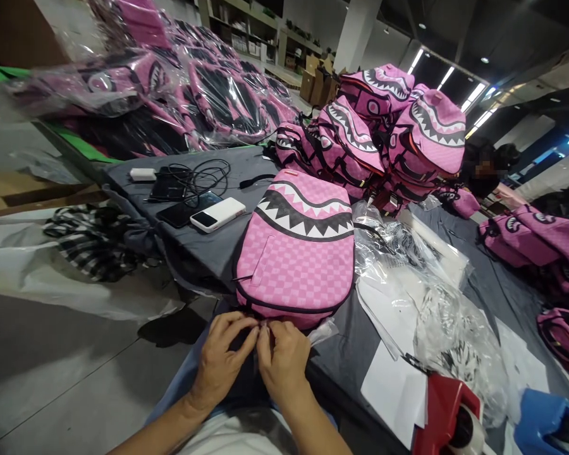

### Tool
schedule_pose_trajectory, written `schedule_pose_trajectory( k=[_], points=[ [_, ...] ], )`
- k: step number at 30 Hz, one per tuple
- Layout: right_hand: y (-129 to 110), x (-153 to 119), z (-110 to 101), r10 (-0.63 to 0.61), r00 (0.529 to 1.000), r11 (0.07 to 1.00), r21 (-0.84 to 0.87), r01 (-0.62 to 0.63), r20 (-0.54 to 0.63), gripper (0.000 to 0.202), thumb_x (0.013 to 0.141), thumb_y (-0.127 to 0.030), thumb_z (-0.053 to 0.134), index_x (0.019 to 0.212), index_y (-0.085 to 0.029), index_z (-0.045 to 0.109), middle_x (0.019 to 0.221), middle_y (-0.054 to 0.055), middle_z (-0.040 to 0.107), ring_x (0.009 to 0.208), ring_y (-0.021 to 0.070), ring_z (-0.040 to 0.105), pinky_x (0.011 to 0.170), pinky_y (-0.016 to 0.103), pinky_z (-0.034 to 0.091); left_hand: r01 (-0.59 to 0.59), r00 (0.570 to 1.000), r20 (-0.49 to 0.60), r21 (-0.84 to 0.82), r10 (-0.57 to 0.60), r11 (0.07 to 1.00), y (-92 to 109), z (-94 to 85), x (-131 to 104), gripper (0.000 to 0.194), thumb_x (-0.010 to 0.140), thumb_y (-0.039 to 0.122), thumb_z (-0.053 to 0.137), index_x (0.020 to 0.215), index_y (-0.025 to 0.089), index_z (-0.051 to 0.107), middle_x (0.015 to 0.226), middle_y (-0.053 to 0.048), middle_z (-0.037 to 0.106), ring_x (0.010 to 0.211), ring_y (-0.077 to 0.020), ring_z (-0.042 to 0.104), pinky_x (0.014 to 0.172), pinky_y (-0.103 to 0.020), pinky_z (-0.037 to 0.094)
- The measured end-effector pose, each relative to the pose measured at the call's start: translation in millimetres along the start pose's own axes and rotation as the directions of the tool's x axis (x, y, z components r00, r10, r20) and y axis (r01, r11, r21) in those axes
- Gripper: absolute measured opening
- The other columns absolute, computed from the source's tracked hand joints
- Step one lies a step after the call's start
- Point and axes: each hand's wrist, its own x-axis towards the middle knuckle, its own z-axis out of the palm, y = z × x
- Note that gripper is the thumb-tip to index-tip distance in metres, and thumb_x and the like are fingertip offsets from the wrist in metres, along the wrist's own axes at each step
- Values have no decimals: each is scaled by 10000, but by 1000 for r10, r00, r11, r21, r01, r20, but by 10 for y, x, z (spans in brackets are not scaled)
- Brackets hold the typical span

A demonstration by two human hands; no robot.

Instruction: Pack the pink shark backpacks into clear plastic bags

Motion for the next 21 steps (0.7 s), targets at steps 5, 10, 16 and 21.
schedule_pose_trajectory(
  k=[5, 10, 16, 21],
  points=[
    [21, 32, 36, 33, 994, 999, -30, -30, 100, 601, 1078, -433, 330, 626, -199, 650, 537, 22, 620, 458, 121, 485, 530, 315, 204, -521, 854, 147, 254, 500, 815, -144, -186, 153, 83, 932, 152, 618, 984, 184, 675, 932, -60, 708, 932, -207, 607, 867, -359, 492],
    [-13, 10, -2, -5, 999, 997, 75, 3, 33, 594, 1099, -412, 277, 693, -195, 651, 590, 13, 620, 516, 117, 525, 548, 289, 267, -625, 780, 253, 286, 572, 726, -184, -284, 287, 128, 960, 177, 569, 968, 200, 695, 899, -63, 705, 928, -215, 613, 864, -376, 453],
    [-37, -26, 0, -99, 994, 992, 78, 103, -54, 456, 1095, -291, 314, 864, -189, 695, 648, 15, 638, 540, 125, 558, 548, 297, 309, -596, 792, 329, 237, 514, 767, -93, -358, 321, 147, 979, 172, 534, 989, 181, 680, 951, -71, 704, 971, -217, 605, 913, -388, 453],
    [-7, -37, 4, -272, 952, 959, 37, 280, -141, 355, 1069, -219, 336, 971, -172, 674, 684, 26, 658, 581, 144, 595, 562, 303, 342, -663, 599, 574, -37, 559, 748, -54, -403, 636, 550, 927, 22, 474, 1446, 204, 481, 1154, -57, 729, 1067, -167, 611, 936, -287, 492]
  ],
)
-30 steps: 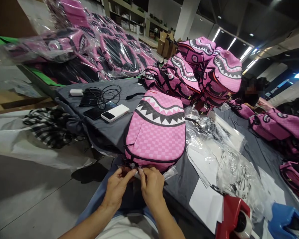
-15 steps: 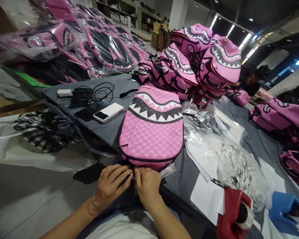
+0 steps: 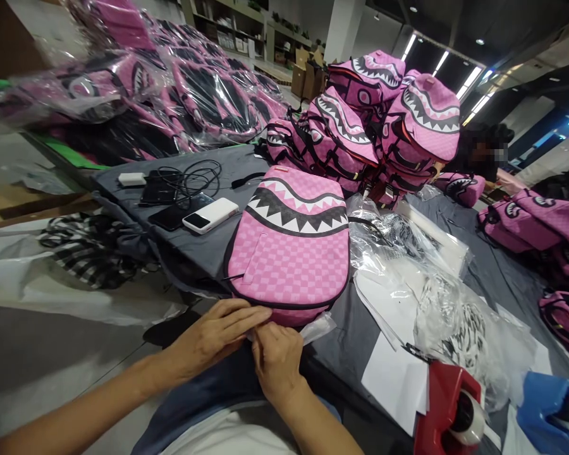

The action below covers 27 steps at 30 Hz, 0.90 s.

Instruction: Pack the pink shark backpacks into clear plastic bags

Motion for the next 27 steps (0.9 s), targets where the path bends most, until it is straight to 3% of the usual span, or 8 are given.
schedule_pose_trajectory(
  k=[2, 5, 8, 11, 15, 19, 24, 27],
  points=[
    [8, -19, -18, -36, 999, 999, 3, 36, -20, 294, 1059, -256, 385, 978, -182, 657, 723, 30, 673, 617, 156, 604, 578, 310, 353, -120, 984, 127, -38, 124, 992, -118, -62, 96, 596, 916, -11, 455, 1465, 221, 466, 1105, -29, 750, 1012, -156, 630, 885, -263, 499],
    [24, -67, -25, -15, 1000, 998, 56, 16, -16, 226, 1012, -360, 508, 1100, -186, 622, 728, 11, 645, 623, 161, 580, 583, 302, 376, -264, 946, 188, -30, 265, 964, -274, -111, 183, 322, 961, 62, 496, 1223, 181, 639, 949, -32, 759, 895, -168, 648, 796, -272, 524],
    [55, -136, 24, 39, 999, 999, 22, -38, -36, 138, 938, -315, 573, 999, -195, 605, 720, 3, 592, 621, 156, 543, 563, 289, 382, -383, 913, 146, -19, 381, 924, -398, -144, 175, 287, 970, 82, 490, 1123, 202, 703, 916, -59, 764, 882, -172, 675, 835, -286, 567],
    [104, -220, 75, -35, 997, 996, -80, 29, -71, 100, 906, -146, 551, 855, -218, 601, 706, 2, 573, 644, 149, 540, 573, 288, 370, -475, 871, 127, -37, 475, 879, -507, -186, 96, 454, 945, 46, 492, 1324, 244, 645, 1042, -70, 784, 986, -162, 708, 1000, -299, 559],
    [153, -320, 54, -271, 960, 961, -68, 267, -71, 193, 953, -97, 549, 1061, -211, 661, 769, 6, 659, 694, 132, 594, 624, 294, 409, -551, 833, 58, -4, 550, 835, -583, -201, -37, 489, 962, 33, 427, 1341, 251, 644, 1107, -44, 788, 1035, -111, 713, 1098, -237, 493],
    [122, -404, 21, -325, 940, 946, -52, 321, -102, 220, 978, -99, 553, 1157, -164, 663, 833, 17, 726, 802, 136, 648, 723, 300, 464, -580, 812, 47, 180, 582, 795, -576, -191, -134, 443, 982, 10, 368, 1091, 204, 752, 1054, -9, 798, 977, -83, 711, 1160, -225, 410],
    [120, -699, -15, -226, 974, 974, 22, 227, -17, 218, 969, -113, 515, 1119, -162, 666, 933, 65, 754, 855, 170, 678, 780, 330, 503, -579, 809, 7, 191, 588, 793, -469, -232, -134, 408, 958, 18, 390, 887, 195, 751, 793, -3, 765, 784, -103, 699, 1044, -232, 499],
    [223, -920, -135, 57, 998, 975, 214, -54, -9, 125, 944, -193, 551, 1032, -188, 639, 775, 29, 701, 676, 160, 654, 670, 308, 514, -543, 827, -94, 120, 554, 831, -226, -150, 52, 195, 921, 93, 552, 945, 160, 734, 798, -20, 759, 810, -139, 700, 1030, -290, 523]
  ],
)
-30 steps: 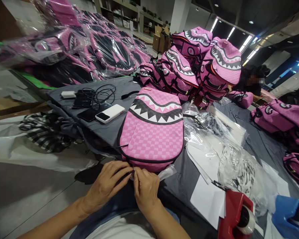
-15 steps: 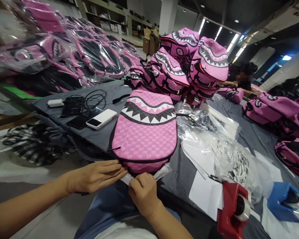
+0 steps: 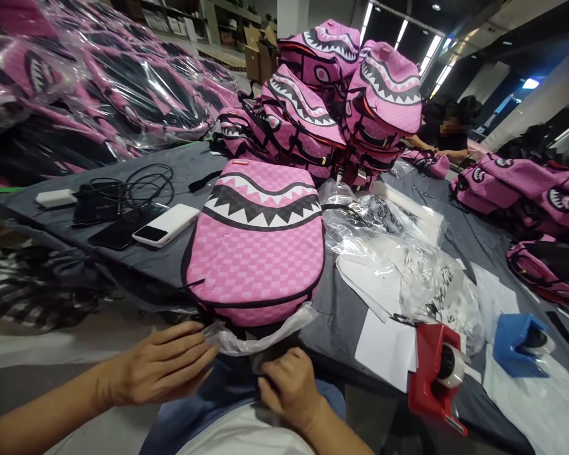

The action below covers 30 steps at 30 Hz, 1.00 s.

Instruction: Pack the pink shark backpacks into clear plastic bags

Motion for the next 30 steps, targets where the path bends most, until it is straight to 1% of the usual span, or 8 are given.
schedule_pose_trajectory(
  k=[3, 6, 12, 15, 18, 25, 28, 30],
  points=[
    [107, -7, -175, 589, 806, 748, 414, -519, -54, 216, 948, -423, 576, 976, -209, 574, 738, -5, 627, 600, 145, 628, 571, 267, 519, 237, 970, 91, -165, -225, 957, 120, 260, 345, 213, 925, 101, 553, 1066, 154, 703, 887, -60, 771, 832, -178, 717, 860, -288, 574],
    [177, 224, -250, 862, 500, 284, 736, -615, 86, 462, 825, -650, 668, 909, -206, 567, 798, 8, 614, 702, 152, 630, 569, 244, 525, 642, 742, 497, -336, -449, 690, 174, 526, 505, 247, 999, 273, 482, 901, 214, 701, 751, -36, 726, 639, -177, 685, 565, -244, 492],
    [104, 570, -114, 917, 302, -126, 906, -404, 262, 602, 510, -613, 932, 770, -196, 584, 718, -41, 621, 652, 97, 554, 614, 213, 488, 936, 346, 899, -309, -270, 169, 44, 603, 482, 585, 941, 680, 347, 793, 219, 677, 766, -57, 712, 685, -199, 681, 630, -279, 505],
    [45, 557, -49, 911, 277, -235, 937, -259, 305, 621, 463, -589, 961, 761, -207, 573, 692, -54, 630, 642, 100, 555, 643, 238, 500, 984, 137, 985, -148, -104, -99, 23, 569, 561, 748, 830, 852, 303, 831, 193, 657, 872, -103, 753, 755, -247, 709, 687, -322, 520],
    [30, 566, 21, 926, 284, -214, 965, -149, 250, 616, 450, -570, 974, 754, -212, 576, 672, -68, 612, 621, 97, 526, 648, 252, 503, 982, 117, 983, -136, -143, -128, 56, 566, 646, 788, 766, 903, 342, 848, 180, 644, 863, -99, 753, 787, -260, 694, 730, -340, 508],
    [138, 691, 336, 954, 286, -88, 996, -14, 88, 584, 552, -610, 923, 831, -230, 578, 721, -68, 593, 659, 109, 520, 658, 246, 491, 972, 236, 938, -233, -254, 39, 157, 527, 657, 662, 844, 790, 399, 772, 170, 622, 729, -26, 608, 741, -200, 544, 713, -287, 430],
    [263, 622, 300, 917, 380, -77, 989, -126, 120, 546, 640, -645, 848, 835, -233, 547, 707, -58, 574, 632, 121, 519, 623, 257, 481, 956, 273, 909, -220, -315, 194, 190, 509, 619, 580, 881, 714, 404, 745, 181, 588, 662, 20, 445, 644, -140, 382, 608, -246, 319],
    [337, 534, 135, 890, 453, 99, 943, -319, 60, 493, 733, -663, 759, 792, -231, 529, 649, -58, 531, 582, 124, 489, 580, 259, 459, 931, 307, 893, -210, -329, 300, 206, 516, 603, 518, 909, 634, 399, 763, 180, 601, 654, 32, 361, 613, -121, 285, 565, -246, 243]
  ],
)
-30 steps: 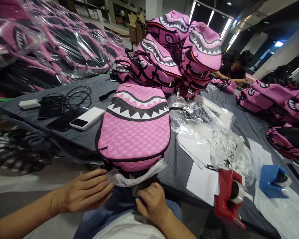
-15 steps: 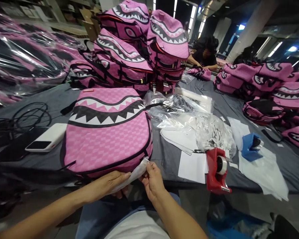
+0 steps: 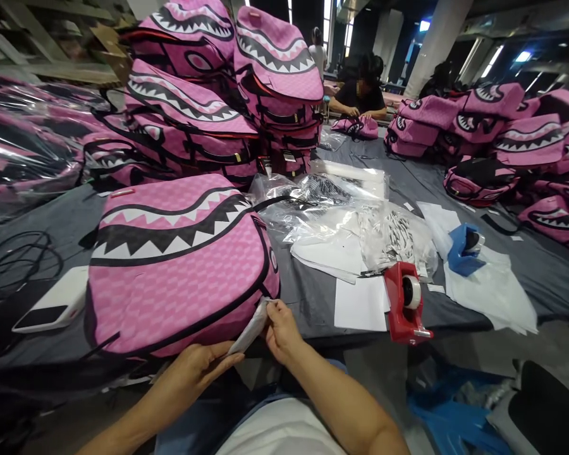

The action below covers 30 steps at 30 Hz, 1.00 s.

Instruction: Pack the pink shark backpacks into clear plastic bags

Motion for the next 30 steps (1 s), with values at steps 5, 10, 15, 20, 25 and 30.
schedule_pose_trajectory(
  k=[5, 10, 15, 20, 25, 30],
  points=[
    [-509, -57, -216, -575, 643, 255, -636, 729, 506, 199, 1007, -373, 531, 921, -212, 610, 852, 37, 650, 841, 168, 601, 833, 310, 505, -105, 992, -50, 179, 115, 978, -63, 77, 50, 414, 976, 458, 397, 839, 181, 673, 623, 27, 488, 560, -114, 418, 533, -227, 267],
    [-665, 35, 26, 114, 132, -368, -82, 926, 985, 169, 1045, -263, 482, 1020, -181, 629, 807, 29, 679, 775, 157, 623, 827, 306, 473, -367, 841, -175, 510, 511, 778, -460, 140, 43, 289, 1021, 235, 419, 962, 176, 695, 688, -6, 714, 572, -150, 665, 544, -210, 464],
    [-535, 122, 159, 64, 44, -527, -4, 850, 997, 204, 1010, -185, 486, 832, -184, 585, 662, -10, 611, 612, 143, 568, 632, 298, 398, -440, 420, -166, 822, 892, 361, -1042, 77, -96, 605, 938, -41, 396, 1506, 165, 425, 1043, -67, 795, 930, -154, 764, 953, -257, 575],
    [-489, 124, 151, -121, -70, -605, -18, 796, 990, 183, 990, -145, 514, 821, -170, 580, 593, -43, 531, 545, 119, 499, 564, 287, 333, -364, 560, -223, 799, 798, 479, -958, 11, -323, 723, 973, 24, 433, 1623, 235, 196, 1220, -57, 752, 1105, -167, 720, 1097, -311, 505],
    [-481, 129, 82, -222, -90, -567, -53, 822, 971, 146, 995, -108, 472, 950, -169, 598, 643, -24, 584, 576, 126, 514, 566, 288, 339, -234, 857, -405, 245, 319, 941, -336, 18, -103, 513, 1007, 474, 476, 1417, 177, 552, 1312, -141, 690, 1195, -247, 662, 1032, -384, 538],
    [-439, 172, -77, -268, 73, -317, -159, 935, 961, 167, 1021, -189, 433, 1057, -198, 596, 825, 71, 678, 722, 190, 618, 627, 318, 448, 101, 992, 112, -388, -61, 916, 263, -158, 387, 889, 911, 802, 146, 881, 157, 758, 960, -148, 761, 1072, -281, 693, 909, -379, 569]
  ],
)
